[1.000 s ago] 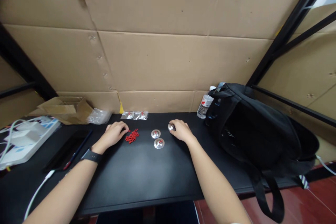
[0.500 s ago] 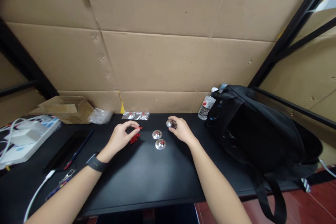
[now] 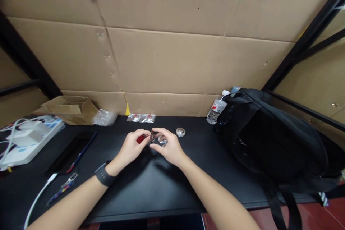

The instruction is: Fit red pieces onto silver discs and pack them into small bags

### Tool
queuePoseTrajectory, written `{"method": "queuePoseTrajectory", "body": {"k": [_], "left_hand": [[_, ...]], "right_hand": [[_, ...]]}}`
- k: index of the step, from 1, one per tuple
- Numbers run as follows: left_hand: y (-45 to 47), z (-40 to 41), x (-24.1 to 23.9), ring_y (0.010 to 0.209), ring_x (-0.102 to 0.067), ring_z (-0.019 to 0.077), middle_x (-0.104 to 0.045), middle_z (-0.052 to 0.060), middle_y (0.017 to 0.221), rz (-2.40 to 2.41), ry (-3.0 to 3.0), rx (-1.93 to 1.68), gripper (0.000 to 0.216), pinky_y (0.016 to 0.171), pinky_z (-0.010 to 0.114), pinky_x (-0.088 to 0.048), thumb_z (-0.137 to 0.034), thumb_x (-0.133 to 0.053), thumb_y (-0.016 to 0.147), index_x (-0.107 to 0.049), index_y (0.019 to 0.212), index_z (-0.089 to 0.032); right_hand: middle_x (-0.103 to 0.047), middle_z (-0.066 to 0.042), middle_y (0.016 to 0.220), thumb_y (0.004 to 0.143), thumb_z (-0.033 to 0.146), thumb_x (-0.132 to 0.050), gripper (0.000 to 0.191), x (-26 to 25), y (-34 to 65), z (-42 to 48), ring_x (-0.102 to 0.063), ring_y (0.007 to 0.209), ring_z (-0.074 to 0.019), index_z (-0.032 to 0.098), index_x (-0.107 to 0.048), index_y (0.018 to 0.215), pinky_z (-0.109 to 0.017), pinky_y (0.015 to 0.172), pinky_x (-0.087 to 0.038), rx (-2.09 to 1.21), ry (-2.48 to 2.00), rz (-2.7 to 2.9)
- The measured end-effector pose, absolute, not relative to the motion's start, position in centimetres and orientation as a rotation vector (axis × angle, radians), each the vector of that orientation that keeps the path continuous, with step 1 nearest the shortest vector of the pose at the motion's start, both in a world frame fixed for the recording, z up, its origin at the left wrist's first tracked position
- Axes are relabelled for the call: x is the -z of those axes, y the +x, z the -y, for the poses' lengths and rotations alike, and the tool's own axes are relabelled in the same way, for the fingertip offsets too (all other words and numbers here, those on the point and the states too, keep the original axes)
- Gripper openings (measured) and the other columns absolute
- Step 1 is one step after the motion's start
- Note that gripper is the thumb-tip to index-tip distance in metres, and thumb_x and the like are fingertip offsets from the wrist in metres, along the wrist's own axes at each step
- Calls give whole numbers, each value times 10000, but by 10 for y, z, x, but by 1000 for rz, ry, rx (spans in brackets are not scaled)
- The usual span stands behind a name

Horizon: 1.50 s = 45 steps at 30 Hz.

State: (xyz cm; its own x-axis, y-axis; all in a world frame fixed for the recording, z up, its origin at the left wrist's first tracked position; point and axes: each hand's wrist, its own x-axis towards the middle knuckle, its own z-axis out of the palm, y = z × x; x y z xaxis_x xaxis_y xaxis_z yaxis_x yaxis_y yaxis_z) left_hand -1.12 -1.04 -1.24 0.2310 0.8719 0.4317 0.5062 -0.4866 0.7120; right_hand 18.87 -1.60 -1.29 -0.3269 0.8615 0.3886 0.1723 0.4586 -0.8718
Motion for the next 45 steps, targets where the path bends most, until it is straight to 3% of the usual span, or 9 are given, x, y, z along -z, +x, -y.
{"method": "queuePoseTrajectory", "body": {"k": [6,13,17,22,28,34,40,45], "left_hand": [[-8,17,8,890,-642,209,-729,19,921,-1347,2209,-1090,149,813,361,-397,-325,-571,951,-703,935,-255],[-6,23,11,1084,-584,249,-644,63,1152,-1478,2439,-1223,133,887,416,-324,-263,-581,936,-713,944,-263],[-7,25,9,1136,-551,278,-635,85,1179,-1533,2539,-1233,134,869,432,-310,-242,-579,930,-712,933,-258],[-7,26,7,1133,-559,281,-633,91,1192,-1536,2566,-1233,125,874,438,-312,-214,-588,906,-707,928,-247],[-6,28,6,1144,-563,261,-640,70,1174,-1439,2513,-1214,128,940,428,-314,-293,-583,946,-709,948,-270],[-11,26,-2,1117,-595,231,-659,55,1224,-1243,2448,-1024,286,912,370,-333,-355,-589,936,-580,1208,-267],[-9,23,9,1074,-605,216,-694,21,1176,-1168,2513,-771,151,894,369,-315,-314,-576,934,-676,1038,-272],[-10,18,16,1112,-567,234,-705,22,1137,-1220,2536,-794,140,881,395,-311,-312,-600,938,-735,970,-298]], "right_hand": [[-717,-62,1068,773,311,-821,566,14,188,17,-687,946,-204,259,-614,1297,-356,869,-557,-952,-895,1755],[-699,-65,1186,749,292,-839,535,16,184,17,-685,1008,-205,264,-625,1239,-341,848,-557,-1111,-807,1671],[-715,-53,1053,761,338,-835,594,16,189,14,-695,920,-200,261,-558,1281,-346,809,-565,-1162,-867,1693],[-613,-91,1198,962,365,-602,177,7,200,9,-629,1075,-209,236,-648,1075,-342,879,-535,-858,-892,1948],[-602,-81,1172,1006,337,-513,174,3,202,12,-617,1039,-193,228,-644,972,-323,884,-518,-774,-878,2060],[-592,-78,1194,972,279,-562,104,1,204,12,-603,1069,-204,223,-645,947,-363,975,-481,-699,-916,2129],[-585,-79,1224,942,219,-586,77,2,205,12,-582,1136,-221,219,-645,892,-396,1030,-448,-604,-933,2174],[-608,-74,1193,946,239,-594,76,6,208,9,-586,1109,-222,226,-659,911,-398,1014,-454,-561,-950,2248]]}}
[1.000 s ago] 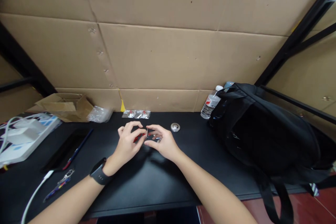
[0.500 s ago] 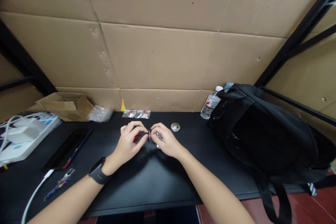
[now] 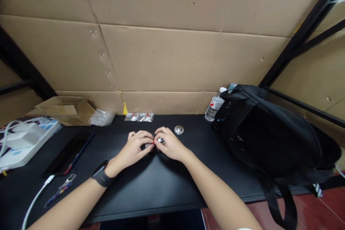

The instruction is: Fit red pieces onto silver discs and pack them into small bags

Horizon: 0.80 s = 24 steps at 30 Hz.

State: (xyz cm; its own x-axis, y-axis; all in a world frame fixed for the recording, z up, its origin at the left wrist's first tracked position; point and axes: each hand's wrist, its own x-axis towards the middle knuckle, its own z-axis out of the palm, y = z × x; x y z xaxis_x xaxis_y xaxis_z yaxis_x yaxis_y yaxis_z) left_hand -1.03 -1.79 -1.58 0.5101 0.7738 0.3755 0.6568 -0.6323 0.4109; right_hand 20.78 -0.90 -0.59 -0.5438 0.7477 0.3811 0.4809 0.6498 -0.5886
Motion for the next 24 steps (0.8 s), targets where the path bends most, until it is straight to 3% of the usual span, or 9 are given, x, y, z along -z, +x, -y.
{"method": "queuePoseTrajectory", "body": {"k": [10,17,24], "left_hand": [[-10,16,21,1022,-576,219,-731,6,975,-1166,2546,-673,116,871,406,-274,-327,-654,932,-768,929,-344],[-9,16,23,979,-600,211,-747,-1,946,-1143,2541,-665,142,875,399,-270,-270,-623,932,-751,898,-320],[-9,17,23,1006,-589,216,-745,19,980,-1102,2540,-644,147,915,395,-266,-323,-604,947,-748,956,-295]], "right_hand": [[-634,-55,1111,914,202,-595,135,-1,245,-11,-575,1042,-217,238,-643,1035,-379,968,-448,-283,-1265,2189],[-635,-58,1097,892,176,-611,168,9,261,-23,-592,1006,-209,226,-661,1045,-362,947,-454,-312,-1329,2270],[-636,-64,1107,876,151,-636,184,16,254,-22,-589,1008,-205,215,-669,1046,-370,956,-454,-384,-1224,2321]]}}
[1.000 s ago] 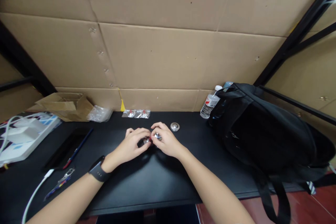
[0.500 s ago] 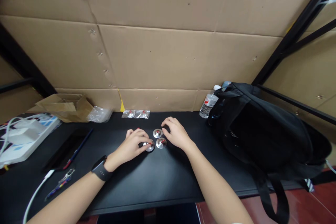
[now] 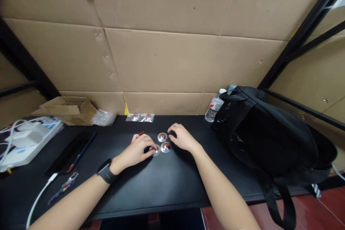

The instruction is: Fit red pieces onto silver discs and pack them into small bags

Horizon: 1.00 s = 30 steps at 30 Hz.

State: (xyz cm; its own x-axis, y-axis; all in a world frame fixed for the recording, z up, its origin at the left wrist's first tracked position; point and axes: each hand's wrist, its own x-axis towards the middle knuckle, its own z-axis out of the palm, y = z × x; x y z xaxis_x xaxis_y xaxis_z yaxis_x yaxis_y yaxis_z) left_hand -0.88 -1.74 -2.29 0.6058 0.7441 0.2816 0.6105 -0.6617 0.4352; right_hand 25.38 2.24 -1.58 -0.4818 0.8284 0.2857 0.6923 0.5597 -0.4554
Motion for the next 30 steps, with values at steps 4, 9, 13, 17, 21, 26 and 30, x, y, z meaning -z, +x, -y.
{"method": "queuePoseTrajectory", "body": {"k": [4,9,13,17,21,26,30], "left_hand": [[-9,17,21,1015,-581,207,-747,-5,979,-1021,2533,-619,141,920,372,-280,-317,-609,952,-748,964,-303],[-10,20,17,1035,-590,199,-748,-7,1000,-859,2506,-559,136,923,335,-326,-316,-641,932,-760,997,-311],[-5,28,10,1127,-593,219,-761,-17,1059,-690,2503,-476,186,976,348,-332,-332,-635,932,-745,1080,-360],[-10,21,5,1174,-598,224,-720,14,1203,-718,2507,-577,303,1011,359,-378,-311,-592,942,-675,1231,-348],[-57,-15,4,1229,-558,255,-673,39,1272,-1460,2437,-1006,293,1042,429,-387,-266,-545,932,-668,1195,-305],[-142,-56,22,1251,-503,366,-615,127,1339,-2405,1915,-1138,404,996,521,-404,-337,-534,923,-588,1312,-241],[-169,-68,39,1239,-522,354,-642,141,1320,-2458,1839,-1031,379,993,486,-410,-305,-493,930,-628,1267,-199]], "right_hand": [[-651,-63,1087,872,151,-646,183,17,249,-21,-593,1032,-211,218,-679,1039,-377,971,-449,-421,-1185,2341],[-664,-61,1075,875,155,-645,161,14,246,-18,-601,1051,-221,221,-686,1016,-397,993,-436,-450,-1180,2337],[-665,-61,1071,890,161,-633,156,12,244,-17,-605,1060,-221,217,-680,1028,-396,998,-431,-451,-1162,2336],[-666,-61,1077,922,199,-617,139,12,242,-16,-610,1058,-216,223,-683,1042,-388,997,-429,-447,-1118,2355],[-658,-64,1128,961,221,-575,185,11,241,-15,-610,1072,-209,242,-688,1106,-381,1013,-419,-456,-1074,2376],[-639,-57,1167,966,234,-574,194,6,239,-10,-597,1088,-201,260,-700,1111,-366,1028,-414,-503,-1013,2440],[-641,-63,1164,960,243,-578,192,3,238,-7,-594,1107,-211,256,-698,1109,-379,1044,-410,-529,-1029,2452]]}}
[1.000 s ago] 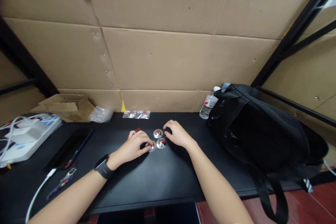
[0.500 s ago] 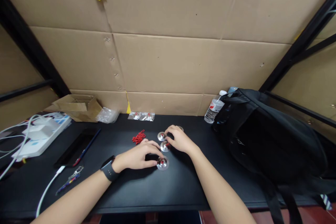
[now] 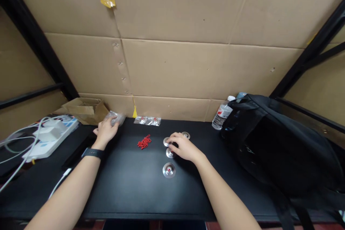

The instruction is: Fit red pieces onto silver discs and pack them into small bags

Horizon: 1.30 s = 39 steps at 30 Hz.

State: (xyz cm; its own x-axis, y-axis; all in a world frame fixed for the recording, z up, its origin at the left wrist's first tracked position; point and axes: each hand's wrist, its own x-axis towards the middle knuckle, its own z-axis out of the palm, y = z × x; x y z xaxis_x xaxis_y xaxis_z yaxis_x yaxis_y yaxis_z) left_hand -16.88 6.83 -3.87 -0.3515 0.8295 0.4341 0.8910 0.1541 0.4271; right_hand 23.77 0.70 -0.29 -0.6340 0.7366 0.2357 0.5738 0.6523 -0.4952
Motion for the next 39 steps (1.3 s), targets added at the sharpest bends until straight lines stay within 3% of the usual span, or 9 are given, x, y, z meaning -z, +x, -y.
{"method": "queuePoseTrajectory", "body": {"k": [6,9,13,17,22,26,29,33,39], "left_hand": [[-157,-59,30,1207,-539,357,-626,154,1335,2281,-1538,1125,426,938,476,-397,-313,-480,922,-593,1313,-189],[-135,-46,15,1261,-504,343,-571,143,1414,2114,-1520,1201,478,981,472,-345,-303,-487,922,-520,1389,-203],[-84,-28,6,1305,-496,290,-562,99,1446,1773,-1947,1161,460,1015,437,-308,-236,-473,936,-518,1394,-242],[-35,-16,17,1305,-499,277,-630,81,1377,1442,-2438,890,446,996,452,-313,-151,-441,940,-581,1344,-281],[-9,-9,27,1295,-474,299,-620,74,1385,1270,-2634,690,414,948,461,-361,-121,-479,920,-641,1262,-291],[6,-2,20,1298,-457,287,-575,73,1422,1106,-2663,596,427,949,433,-374,-100,-497,930,-612,1294,-292],[24,-3,15,1263,-483,275,-649,88,1282,960,-2669,474,326,955,423,-362,-116,-508,961,-637,1225,-257],[44,-16,16,1087,-550,283,-697,99,909,898,-2628,326,164,936,441,-360,-170,-546,973,-701,922,-184],[46,-21,17,1013,-539,315,-690,143,836,1042,-2565,349,218,881,466,-359,-145,-540,955,-710,819,-159]], "right_hand": [[-652,-55,1144,937,228,-606,195,5,241,-10,-596,1088,-211,257,-703,1103,-385,1040,-398,-499,-1050,2432],[-657,-57,1129,923,226,-624,184,5,243,-12,-600,1069,-211,249,-715,1082,-376,1021,-403,-485,-1078,2405],[-677,-46,981,903,309,-674,177,-2,251,-12,-618,902,-184,240,-741,1052,-311,885,-453,-536,-1128,2412],[-690,-17,906,733,412,-847,370,-6,257,-12,-612,791,-166,263,-764,1061,-255,749,-463,-685,-1018,2546],[-740,-18,890,817,206,-756,127,2,249,-12,-663,781,-158,245,-801,929,-231,711,-456,-649,-989,2628],[-765,-22,883,825,106,-684,192,4,242,-8,-689,805,-175,253,-802,868,-238,701,-445,-414,-1088,2640],[-766,-27,851,809,105,-682,191,4,241,-5,-691,799,-185,257,-795,830,-238,662,-432,-291,-1194,2630],[-759,-28,842,794,117,-685,167,6,245,-6,-688,799,-191,259,-772,802,-234,629,-416,-239,-1332,2618],[-729,-59,881,813,103,-629,154,4,253,-7,-670,840,-207,221,-720,776,-249,647,-417,-144,-1445,2589]]}}
